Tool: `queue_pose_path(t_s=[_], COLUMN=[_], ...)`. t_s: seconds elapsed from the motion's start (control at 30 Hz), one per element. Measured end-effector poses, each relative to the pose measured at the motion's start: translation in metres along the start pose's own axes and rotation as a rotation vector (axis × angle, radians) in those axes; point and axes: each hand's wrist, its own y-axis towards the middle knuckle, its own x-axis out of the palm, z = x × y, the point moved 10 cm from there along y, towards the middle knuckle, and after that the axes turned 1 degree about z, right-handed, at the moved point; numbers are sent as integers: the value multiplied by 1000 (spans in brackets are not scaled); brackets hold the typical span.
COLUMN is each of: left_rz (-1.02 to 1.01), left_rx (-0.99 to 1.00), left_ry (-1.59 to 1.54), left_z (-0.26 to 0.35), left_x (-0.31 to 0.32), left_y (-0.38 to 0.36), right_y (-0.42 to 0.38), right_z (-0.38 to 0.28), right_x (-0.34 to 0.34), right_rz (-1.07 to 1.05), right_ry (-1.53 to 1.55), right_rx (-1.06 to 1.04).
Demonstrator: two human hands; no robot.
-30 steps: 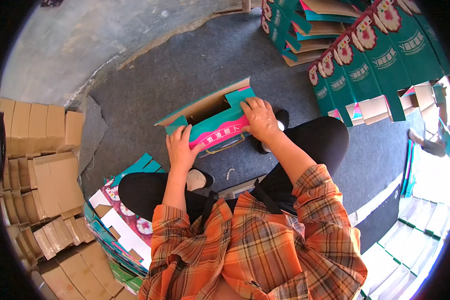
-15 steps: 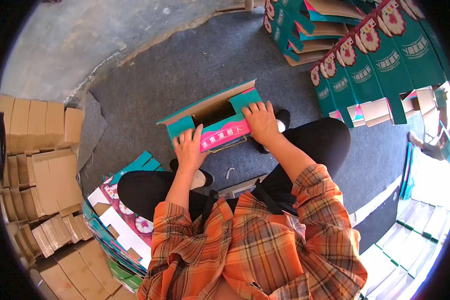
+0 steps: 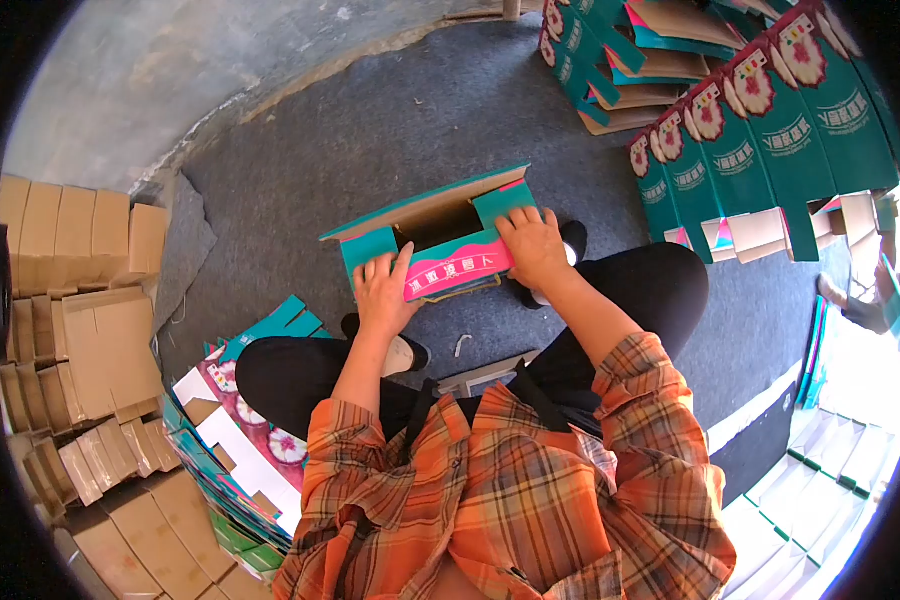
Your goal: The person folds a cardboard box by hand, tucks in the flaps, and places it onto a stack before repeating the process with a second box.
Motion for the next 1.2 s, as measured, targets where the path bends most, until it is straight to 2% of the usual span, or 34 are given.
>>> queue_pose_path(t_s=[0.5, 1.0, 1.2], left_rz=[48, 16, 15], left_rx=[8, -13, -65], left_ry=[0, 8, -3], left_z=[0, -4, -11], left_x=[7, 8, 13], left_y=[-2, -1, 2], right_y=[-2, -7, -3], right_z=[2, 3, 30], right_x=[10, 19, -3], right_rz=[-64, 43, 91], right_ry=[-25, 18, -24], right_rx=[21, -3, 147])
